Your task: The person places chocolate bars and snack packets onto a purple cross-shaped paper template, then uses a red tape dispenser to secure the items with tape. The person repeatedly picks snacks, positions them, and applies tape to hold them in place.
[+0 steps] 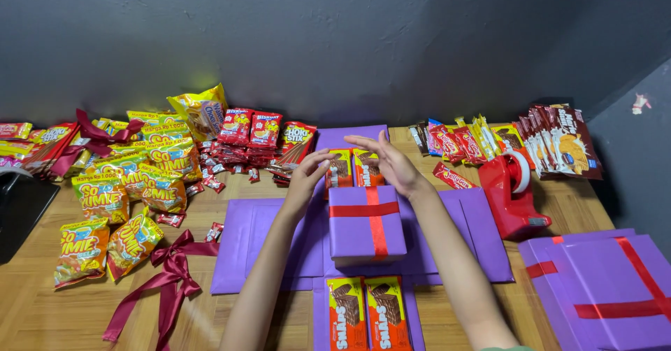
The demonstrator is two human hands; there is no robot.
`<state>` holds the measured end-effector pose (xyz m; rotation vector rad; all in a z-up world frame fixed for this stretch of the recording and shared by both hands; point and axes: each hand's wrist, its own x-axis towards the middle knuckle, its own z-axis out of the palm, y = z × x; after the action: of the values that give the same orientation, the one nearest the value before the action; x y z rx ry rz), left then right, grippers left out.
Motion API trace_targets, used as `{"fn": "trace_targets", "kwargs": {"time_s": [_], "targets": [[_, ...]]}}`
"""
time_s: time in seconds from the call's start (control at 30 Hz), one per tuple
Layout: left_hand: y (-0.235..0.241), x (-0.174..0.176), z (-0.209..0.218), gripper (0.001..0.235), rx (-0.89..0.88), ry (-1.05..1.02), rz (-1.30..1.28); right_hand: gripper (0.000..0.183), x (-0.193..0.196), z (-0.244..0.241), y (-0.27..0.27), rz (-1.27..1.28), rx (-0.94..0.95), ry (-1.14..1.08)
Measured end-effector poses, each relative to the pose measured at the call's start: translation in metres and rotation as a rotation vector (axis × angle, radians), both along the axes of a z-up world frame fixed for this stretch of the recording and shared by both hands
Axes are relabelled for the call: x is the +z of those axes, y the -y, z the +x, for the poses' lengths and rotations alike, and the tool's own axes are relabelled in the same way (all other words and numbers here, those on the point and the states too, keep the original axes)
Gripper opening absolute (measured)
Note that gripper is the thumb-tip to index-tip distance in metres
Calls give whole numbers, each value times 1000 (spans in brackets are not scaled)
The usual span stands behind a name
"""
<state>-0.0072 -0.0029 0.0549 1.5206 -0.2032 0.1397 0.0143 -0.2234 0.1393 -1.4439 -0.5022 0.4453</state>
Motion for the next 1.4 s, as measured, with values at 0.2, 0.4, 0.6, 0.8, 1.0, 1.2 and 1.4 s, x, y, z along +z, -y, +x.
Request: {"fn": "trace_targets", "kwargs": {"time_s": [0.2,0.4,0.6,0.8,1.0,1.2,1.4], "targets": [[9,13,-8,35,-9,-53,-203,94,-13,7,-4,44,151,23],[13,-4,-3,20,45,-10,-188,97,3,-7,-6,20,251,52],[8,-2,-1,16,53,6,-139,74,12,-2,9,-387,-32,363],[6,-10,5,12,59,99,239,70,5,14,8,-891,-284,712],[-6,30,-7,16,57,127,239,49,-27,54,49,-675,-472,711],[3,37,11,9,18,222,328,37,3,23,16,-379,-218,487],[8,44,19,11,-39,237,425,12,-20,37,26,-258,-323,362]]}}
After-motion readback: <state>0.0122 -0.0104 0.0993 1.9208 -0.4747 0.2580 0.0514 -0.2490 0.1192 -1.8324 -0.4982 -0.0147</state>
